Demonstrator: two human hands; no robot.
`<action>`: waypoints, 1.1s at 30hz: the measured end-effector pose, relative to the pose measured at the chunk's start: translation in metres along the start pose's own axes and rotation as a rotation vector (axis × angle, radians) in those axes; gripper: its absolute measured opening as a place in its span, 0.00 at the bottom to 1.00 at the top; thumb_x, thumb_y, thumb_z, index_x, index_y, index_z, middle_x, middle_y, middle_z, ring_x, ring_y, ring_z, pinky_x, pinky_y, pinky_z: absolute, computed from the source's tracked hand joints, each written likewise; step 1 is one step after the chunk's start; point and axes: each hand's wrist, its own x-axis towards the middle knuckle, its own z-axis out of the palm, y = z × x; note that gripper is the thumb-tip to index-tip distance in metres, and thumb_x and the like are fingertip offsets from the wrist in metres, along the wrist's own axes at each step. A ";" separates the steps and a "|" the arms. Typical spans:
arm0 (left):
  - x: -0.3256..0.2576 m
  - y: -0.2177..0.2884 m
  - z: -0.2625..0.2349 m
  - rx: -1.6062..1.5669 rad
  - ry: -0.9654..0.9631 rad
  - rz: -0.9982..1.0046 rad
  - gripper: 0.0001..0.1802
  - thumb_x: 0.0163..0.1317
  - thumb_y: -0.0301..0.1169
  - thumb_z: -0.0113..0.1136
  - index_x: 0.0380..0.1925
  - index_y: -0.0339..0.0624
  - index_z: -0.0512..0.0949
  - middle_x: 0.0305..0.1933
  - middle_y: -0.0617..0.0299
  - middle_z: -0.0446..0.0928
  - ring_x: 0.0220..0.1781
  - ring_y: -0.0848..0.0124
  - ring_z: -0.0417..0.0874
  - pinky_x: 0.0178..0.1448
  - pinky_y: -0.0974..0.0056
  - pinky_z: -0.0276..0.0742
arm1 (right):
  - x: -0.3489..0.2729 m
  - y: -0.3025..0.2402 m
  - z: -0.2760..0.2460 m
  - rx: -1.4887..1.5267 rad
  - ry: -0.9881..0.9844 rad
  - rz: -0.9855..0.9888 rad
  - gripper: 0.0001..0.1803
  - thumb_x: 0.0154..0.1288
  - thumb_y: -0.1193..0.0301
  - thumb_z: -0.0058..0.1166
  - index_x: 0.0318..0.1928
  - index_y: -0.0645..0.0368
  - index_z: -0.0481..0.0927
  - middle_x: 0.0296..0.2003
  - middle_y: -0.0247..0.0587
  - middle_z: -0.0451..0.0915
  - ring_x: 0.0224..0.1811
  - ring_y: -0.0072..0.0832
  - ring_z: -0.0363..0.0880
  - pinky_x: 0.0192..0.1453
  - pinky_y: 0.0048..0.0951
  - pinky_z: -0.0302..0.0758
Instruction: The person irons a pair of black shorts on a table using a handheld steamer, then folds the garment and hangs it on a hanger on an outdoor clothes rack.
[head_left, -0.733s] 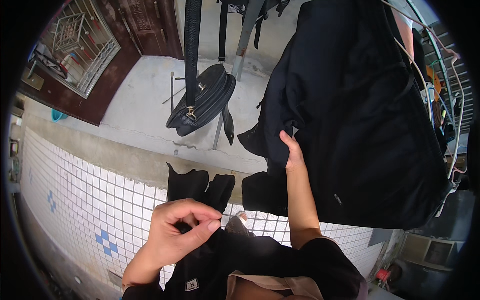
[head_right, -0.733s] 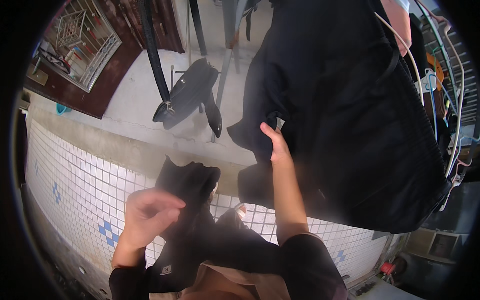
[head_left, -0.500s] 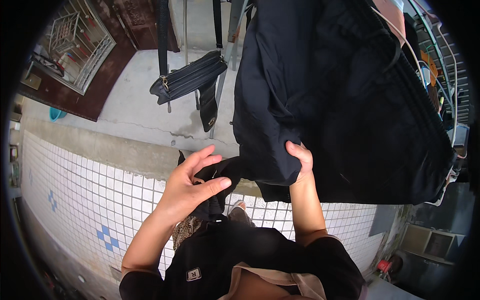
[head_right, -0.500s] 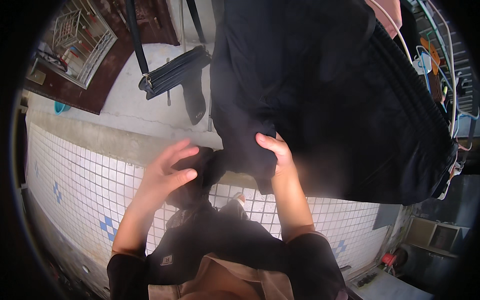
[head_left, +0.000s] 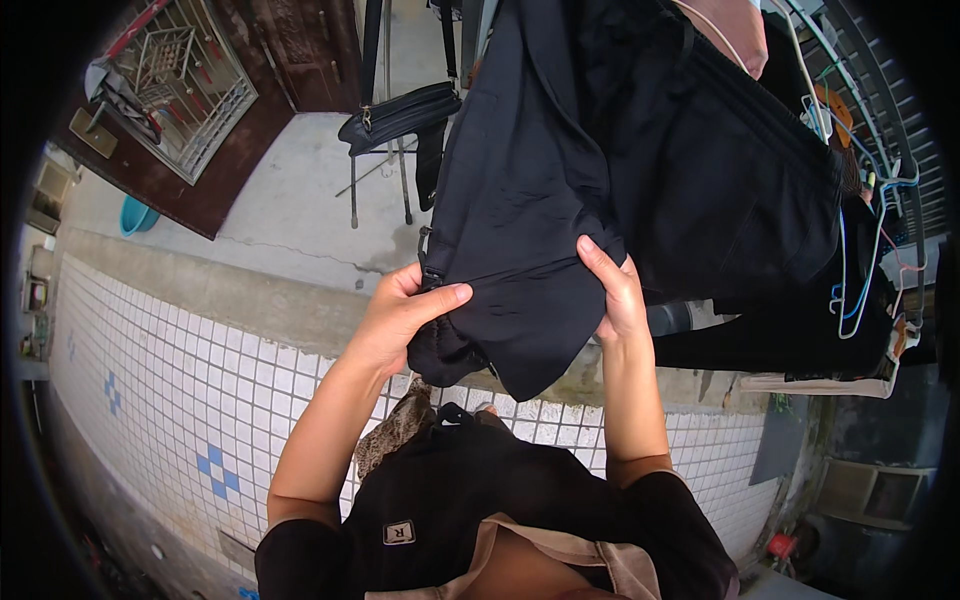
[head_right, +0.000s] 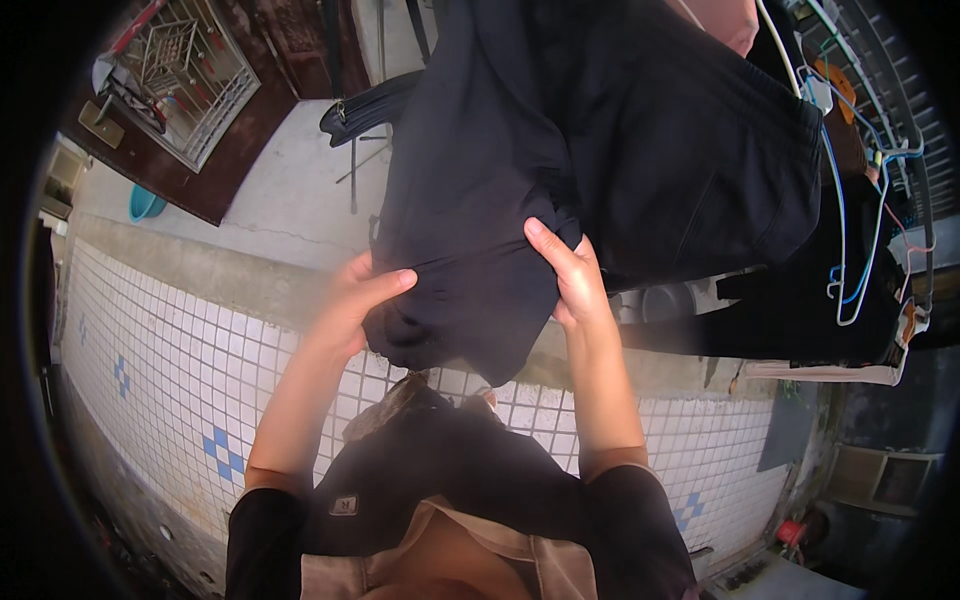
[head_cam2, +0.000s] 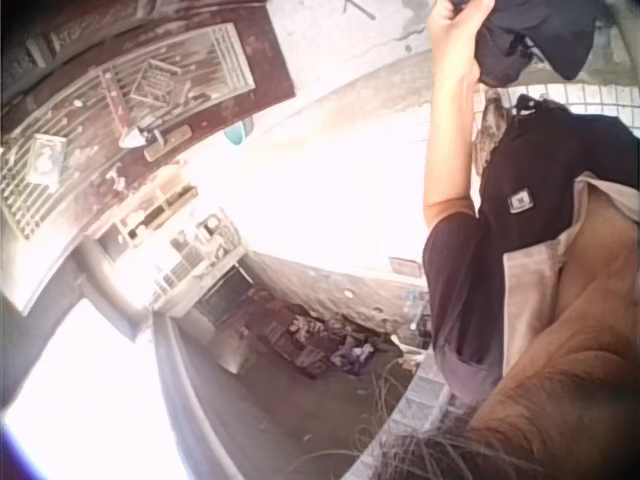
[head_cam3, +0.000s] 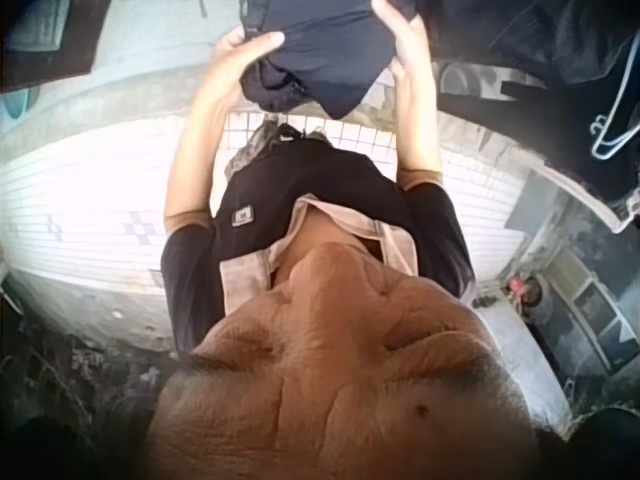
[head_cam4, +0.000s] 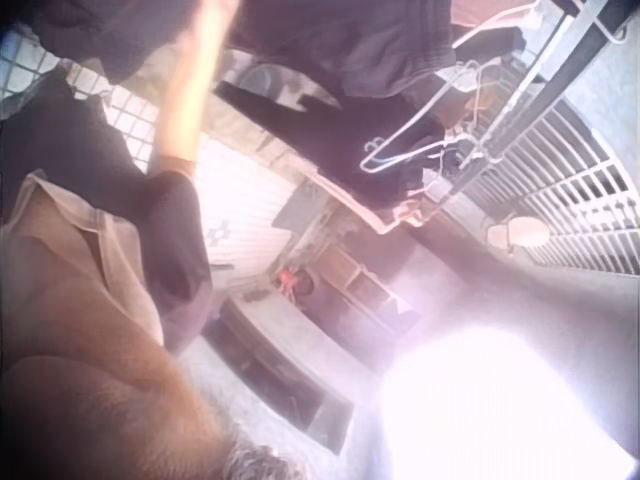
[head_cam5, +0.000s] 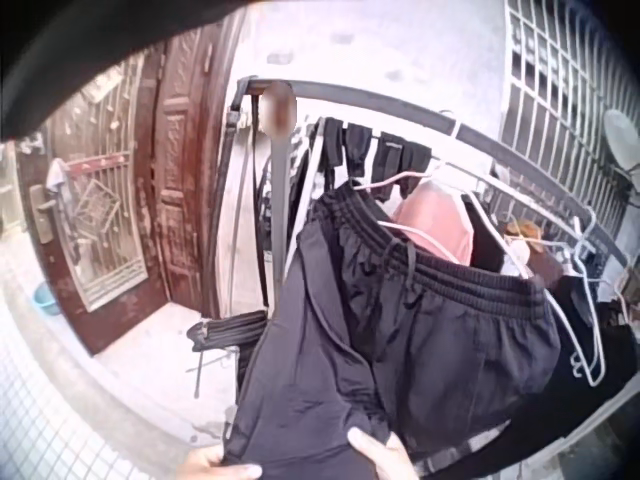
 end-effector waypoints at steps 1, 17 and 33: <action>-0.006 0.004 0.002 0.027 0.018 0.015 0.14 0.59 0.26 0.72 0.44 0.36 0.82 0.43 0.60 0.85 0.42 0.75 0.85 0.50 0.68 0.81 | -0.004 -0.001 0.002 -0.011 -0.008 -0.019 0.20 0.68 0.69 0.63 0.55 0.67 0.79 0.47 0.44 0.84 0.46 0.30 0.85 0.50 0.32 0.83; -0.013 0.001 0.012 0.254 -0.027 -0.012 0.13 0.60 0.28 0.71 0.44 0.38 0.83 0.38 0.66 0.84 0.37 0.80 0.83 0.44 0.70 0.79 | -0.013 -0.014 0.006 -0.055 0.003 0.010 0.16 0.68 0.66 0.63 0.50 0.64 0.81 0.42 0.39 0.85 0.40 0.26 0.85 0.46 0.28 0.82; -0.079 -0.013 0.004 0.195 -0.087 -0.090 0.15 0.66 0.35 0.65 0.49 0.40 0.80 0.40 0.65 0.83 0.29 0.80 0.80 0.30 0.74 0.74 | 0.032 -0.015 -0.043 -0.369 -0.055 0.054 0.34 0.64 0.55 0.68 0.59 0.69 0.74 0.54 0.49 0.80 0.56 0.35 0.80 0.59 0.32 0.76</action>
